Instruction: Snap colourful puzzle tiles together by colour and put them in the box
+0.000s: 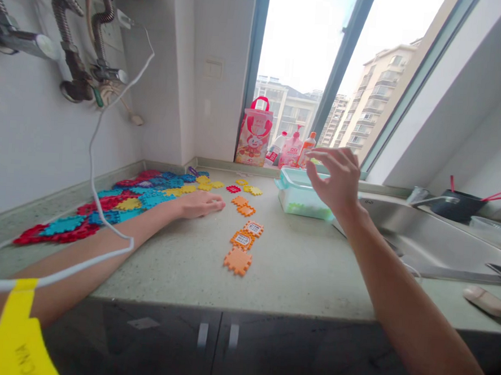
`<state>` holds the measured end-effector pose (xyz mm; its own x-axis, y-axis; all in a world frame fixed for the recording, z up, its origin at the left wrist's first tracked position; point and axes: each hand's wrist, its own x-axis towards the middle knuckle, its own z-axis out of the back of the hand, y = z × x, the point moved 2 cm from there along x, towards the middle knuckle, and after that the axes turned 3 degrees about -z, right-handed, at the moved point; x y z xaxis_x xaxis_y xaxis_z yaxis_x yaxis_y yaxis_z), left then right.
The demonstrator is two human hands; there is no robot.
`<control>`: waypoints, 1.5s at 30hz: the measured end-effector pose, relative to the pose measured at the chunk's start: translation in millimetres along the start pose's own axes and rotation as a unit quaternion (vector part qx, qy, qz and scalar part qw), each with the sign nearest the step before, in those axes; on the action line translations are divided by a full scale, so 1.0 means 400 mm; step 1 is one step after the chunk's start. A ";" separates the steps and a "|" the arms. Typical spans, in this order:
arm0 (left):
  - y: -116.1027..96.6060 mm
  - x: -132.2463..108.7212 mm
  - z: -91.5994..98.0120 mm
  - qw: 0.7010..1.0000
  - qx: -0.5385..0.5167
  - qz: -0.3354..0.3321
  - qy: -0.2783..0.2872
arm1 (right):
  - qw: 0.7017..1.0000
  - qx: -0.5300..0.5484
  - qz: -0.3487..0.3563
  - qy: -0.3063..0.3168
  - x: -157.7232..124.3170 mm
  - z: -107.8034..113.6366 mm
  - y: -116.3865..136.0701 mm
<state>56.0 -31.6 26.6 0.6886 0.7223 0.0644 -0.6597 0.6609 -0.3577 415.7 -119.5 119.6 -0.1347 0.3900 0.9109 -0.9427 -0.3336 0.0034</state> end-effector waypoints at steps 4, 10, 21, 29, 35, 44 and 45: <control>0.003 0.006 -0.006 1.000 0.020 0.005 -0.008 | 0.983 0.101 0.033 0.147 -0.081 -0.145 0.090; -0.004 0.017 -0.026 0.995 0.092 -0.001 -0.034 | 0.936 0.130 -0.021 0.326 -0.181 -0.319 0.150; -0.015 0.030 -0.036 0.990 0.122 0.022 -0.063 | 0.889 0.342 -0.165 0.255 -0.192 -0.365 0.098; -0.007 0.038 -0.053 0.986 0.136 0.008 -0.094 | 0.939 0.277 -0.130 0.158 -0.143 -0.425 0.129; 0.009 0.049 -0.061 0.985 0.108 0.008 -0.133 | 0.946 0.250 -0.095 0.182 -0.150 -0.428 0.132; 0.058 0.102 -0.089 0.983 0.130 0.116 -0.056 | 0.934 0.195 -0.005 0.300 -0.159 -0.436 0.149; 0.063 0.112 -0.089 0.982 0.130 0.126 -0.055 | 0.932 0.188 -0.005 0.310 -0.160 -0.434 0.151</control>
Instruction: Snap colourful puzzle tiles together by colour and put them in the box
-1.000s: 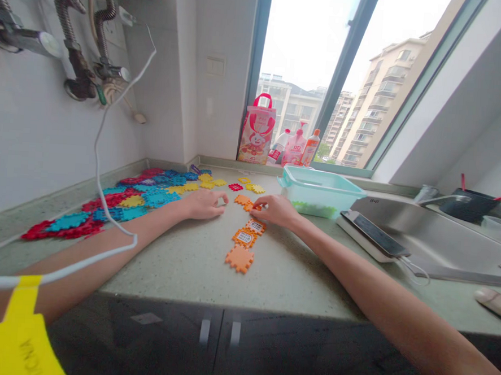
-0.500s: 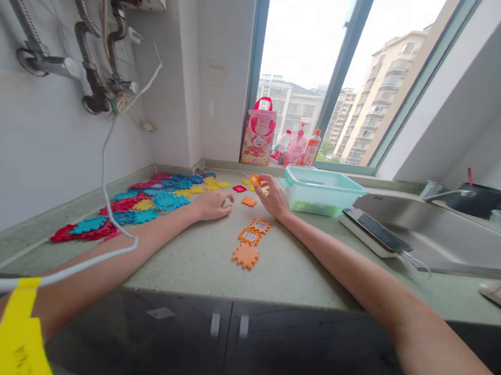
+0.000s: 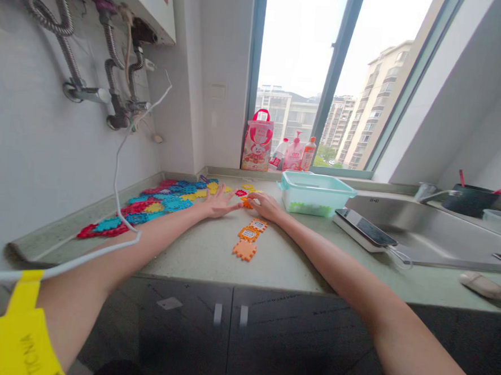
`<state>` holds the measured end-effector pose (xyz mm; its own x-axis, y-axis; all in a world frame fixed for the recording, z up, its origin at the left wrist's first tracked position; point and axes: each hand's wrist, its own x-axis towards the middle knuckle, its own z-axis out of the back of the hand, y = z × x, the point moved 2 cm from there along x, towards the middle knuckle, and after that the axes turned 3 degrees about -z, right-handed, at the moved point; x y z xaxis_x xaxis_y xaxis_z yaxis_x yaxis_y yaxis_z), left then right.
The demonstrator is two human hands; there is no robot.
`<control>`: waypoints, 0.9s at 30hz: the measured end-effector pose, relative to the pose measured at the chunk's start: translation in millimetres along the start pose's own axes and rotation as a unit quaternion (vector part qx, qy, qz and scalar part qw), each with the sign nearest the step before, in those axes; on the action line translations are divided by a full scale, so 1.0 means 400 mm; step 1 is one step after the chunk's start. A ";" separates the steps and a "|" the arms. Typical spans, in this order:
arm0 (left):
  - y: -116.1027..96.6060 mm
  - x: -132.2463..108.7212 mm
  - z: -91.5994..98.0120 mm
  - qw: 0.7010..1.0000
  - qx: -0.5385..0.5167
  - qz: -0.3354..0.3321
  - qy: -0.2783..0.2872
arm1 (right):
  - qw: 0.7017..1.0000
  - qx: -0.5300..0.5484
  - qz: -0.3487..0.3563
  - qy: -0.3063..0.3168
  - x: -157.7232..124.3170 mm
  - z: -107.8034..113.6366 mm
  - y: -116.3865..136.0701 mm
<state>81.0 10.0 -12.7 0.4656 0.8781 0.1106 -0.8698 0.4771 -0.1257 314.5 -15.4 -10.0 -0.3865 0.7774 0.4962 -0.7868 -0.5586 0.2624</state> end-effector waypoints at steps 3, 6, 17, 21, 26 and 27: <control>0.007 0.033 -0.001 0.999 -0.004 0.039 -0.019 | 1.000 -0.010 0.001 0.027 -0.005 0.003 0.010; 0.012 0.061 -0.001 0.998 -0.003 0.060 -0.034 | 0.999 -0.022 -0.013 0.037 -0.007 0.004 0.015; 0.017 0.093 -0.006 0.998 0.019 0.064 -0.005 | 0.989 -0.141 -0.021 -0.046 -0.033 0.053 0.019; 0.018 0.092 -0.006 0.998 0.018 0.053 0.021 | 0.954 -0.268 0.109 -0.084 -0.030 0.134 0.032; 0.012 0.088 -0.004 0.998 0.014 0.052 0.024 | 0.929 -0.307 0.092 -0.188 -0.030 0.261 -0.004; 0.012 0.088 -0.003 0.998 0.013 0.052 0.023 | 0.925 -0.309 0.071 -0.211 -0.035 0.283 -0.018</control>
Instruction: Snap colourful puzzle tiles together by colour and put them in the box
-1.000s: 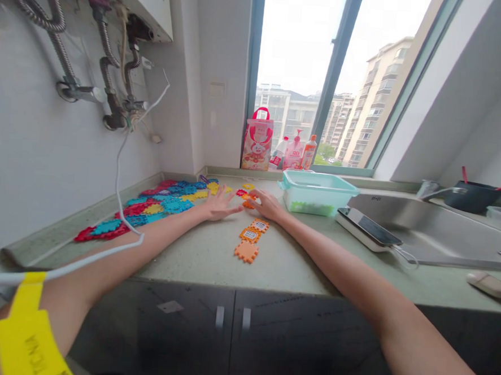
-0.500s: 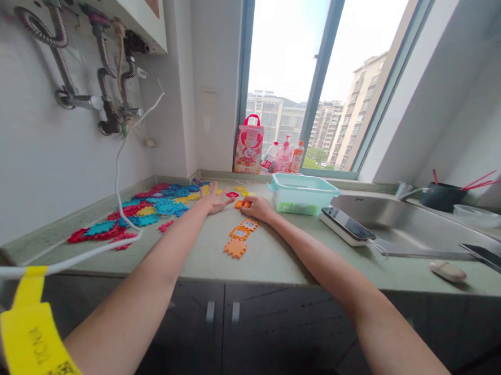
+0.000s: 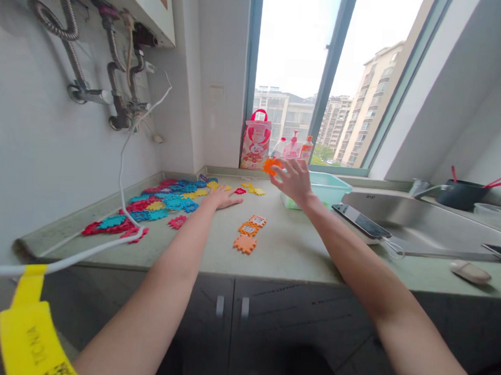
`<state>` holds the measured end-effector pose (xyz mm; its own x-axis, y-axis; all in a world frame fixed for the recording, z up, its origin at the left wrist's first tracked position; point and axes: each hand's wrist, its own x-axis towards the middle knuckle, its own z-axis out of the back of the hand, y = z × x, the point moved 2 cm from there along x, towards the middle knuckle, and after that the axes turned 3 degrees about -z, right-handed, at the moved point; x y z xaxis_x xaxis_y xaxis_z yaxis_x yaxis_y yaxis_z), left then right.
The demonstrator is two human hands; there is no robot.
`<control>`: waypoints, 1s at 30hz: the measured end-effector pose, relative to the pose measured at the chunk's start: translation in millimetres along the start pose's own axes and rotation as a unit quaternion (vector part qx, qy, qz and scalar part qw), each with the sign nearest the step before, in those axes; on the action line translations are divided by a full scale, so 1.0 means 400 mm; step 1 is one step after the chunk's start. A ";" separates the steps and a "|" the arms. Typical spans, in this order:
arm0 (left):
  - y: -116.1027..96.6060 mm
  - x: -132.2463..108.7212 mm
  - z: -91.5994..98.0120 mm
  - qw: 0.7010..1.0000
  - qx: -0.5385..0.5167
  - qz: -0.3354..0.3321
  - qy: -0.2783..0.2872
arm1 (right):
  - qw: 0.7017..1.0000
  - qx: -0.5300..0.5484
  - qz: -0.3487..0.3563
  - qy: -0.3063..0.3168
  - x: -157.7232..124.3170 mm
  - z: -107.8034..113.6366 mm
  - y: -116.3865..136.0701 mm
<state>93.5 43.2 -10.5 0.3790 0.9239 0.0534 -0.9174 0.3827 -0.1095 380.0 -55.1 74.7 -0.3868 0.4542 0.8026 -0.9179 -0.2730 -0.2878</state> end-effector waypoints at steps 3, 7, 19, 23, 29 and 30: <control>0.000 0.000 0.001 1.000 -0.003 -0.005 -0.005 | 0.995 -0.026 -0.091 -0.036 -0.019 0.020 -0.070; 0.002 0.003 -0.001 1.000 -0.005 -0.009 -0.014 | 0.977 -0.043 -0.208 -0.035 -0.052 0.022 -0.135; 0.011 0.009 -0.006 1.000 -0.024 0.004 -0.009 | 0.951 0.007 -0.301 0.067 -0.072 -0.004 -0.124; 0.009 0.004 -0.005 1.000 -0.014 0.001 -0.010 | 0.978 0.017 -0.208 0.001 -0.066 0.004 -0.062; 0.003 0.003 -0.009 1.000 0.001 0.004 -0.008 | 0.985 0.141 0.022 0.093 -0.032 0.037 0.041; 0.002 0.004 -0.010 1.000 0.005 0.007 -0.006 | 0.978 0.167 0.055 0.115 -0.027 0.048 0.052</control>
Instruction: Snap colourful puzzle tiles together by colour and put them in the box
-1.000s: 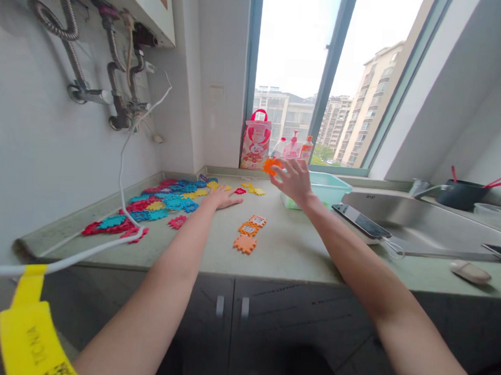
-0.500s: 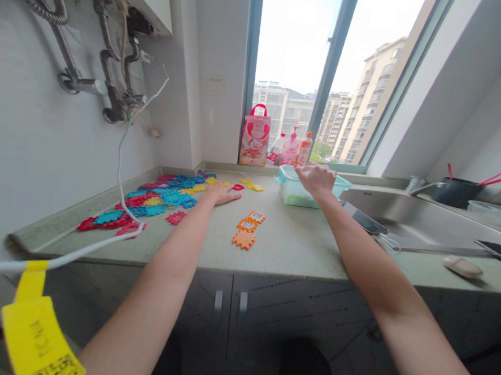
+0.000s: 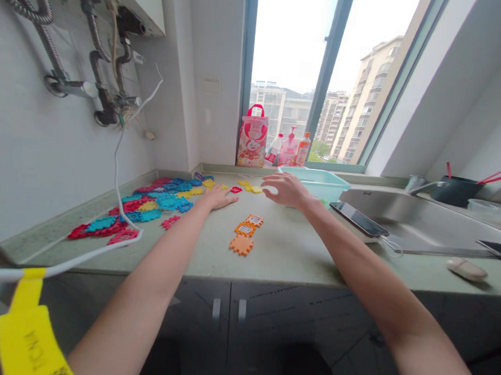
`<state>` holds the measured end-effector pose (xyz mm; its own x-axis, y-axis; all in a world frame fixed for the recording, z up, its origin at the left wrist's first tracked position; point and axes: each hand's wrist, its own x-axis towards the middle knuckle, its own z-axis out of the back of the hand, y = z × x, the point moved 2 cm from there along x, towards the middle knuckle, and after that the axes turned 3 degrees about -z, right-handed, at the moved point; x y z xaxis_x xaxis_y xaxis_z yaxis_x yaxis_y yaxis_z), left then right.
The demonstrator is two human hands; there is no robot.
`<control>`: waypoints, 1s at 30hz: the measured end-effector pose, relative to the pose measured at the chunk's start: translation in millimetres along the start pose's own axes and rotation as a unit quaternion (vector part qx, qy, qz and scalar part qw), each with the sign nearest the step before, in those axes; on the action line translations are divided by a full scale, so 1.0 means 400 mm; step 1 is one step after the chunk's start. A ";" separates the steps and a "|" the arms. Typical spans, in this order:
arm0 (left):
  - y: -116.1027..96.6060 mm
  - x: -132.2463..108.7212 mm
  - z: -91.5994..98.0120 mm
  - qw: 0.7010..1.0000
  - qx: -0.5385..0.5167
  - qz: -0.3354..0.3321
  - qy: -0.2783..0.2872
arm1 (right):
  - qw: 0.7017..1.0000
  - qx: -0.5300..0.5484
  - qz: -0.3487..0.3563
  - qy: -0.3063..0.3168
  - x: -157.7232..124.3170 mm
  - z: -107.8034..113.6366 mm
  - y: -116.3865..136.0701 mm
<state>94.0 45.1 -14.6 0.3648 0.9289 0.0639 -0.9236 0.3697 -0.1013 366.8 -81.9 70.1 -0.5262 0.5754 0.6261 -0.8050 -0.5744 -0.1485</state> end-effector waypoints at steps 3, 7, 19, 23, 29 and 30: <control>0.001 0.009 -0.002 1.000 0.006 -0.001 0.003 | 0.998 0.066 0.005 0.003 0.002 0.036 0.023; 0.008 0.028 -0.004 0.999 0.008 -0.036 0.008 | 0.985 0.133 -0.060 0.092 -0.020 0.052 0.048; -0.061 -0.021 0.052 0.978 0.111 -0.114 -0.136 | 0.915 0.285 -0.017 0.285 -0.055 -0.069 0.111; -0.092 -0.023 0.050 0.979 0.124 -0.137 -0.084 | 0.920 0.284 -0.032 0.270 -0.056 -0.077 0.090; -0.088 -0.022 0.050 0.977 0.132 -0.146 -0.076 | 0.942 0.188 -0.058 0.271 -0.057 -0.057 0.096; -0.088 -0.023 0.051 0.977 0.133 -0.147 -0.076 | 0.946 0.176 -0.054 0.268 -0.055 -0.049 0.102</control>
<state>120.8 23.0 8.8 0.6163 0.7615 0.2006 -0.7866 0.5827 0.2044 340.1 -106.7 35.1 -0.5856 0.7999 0.1312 -0.7704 -0.5996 0.2167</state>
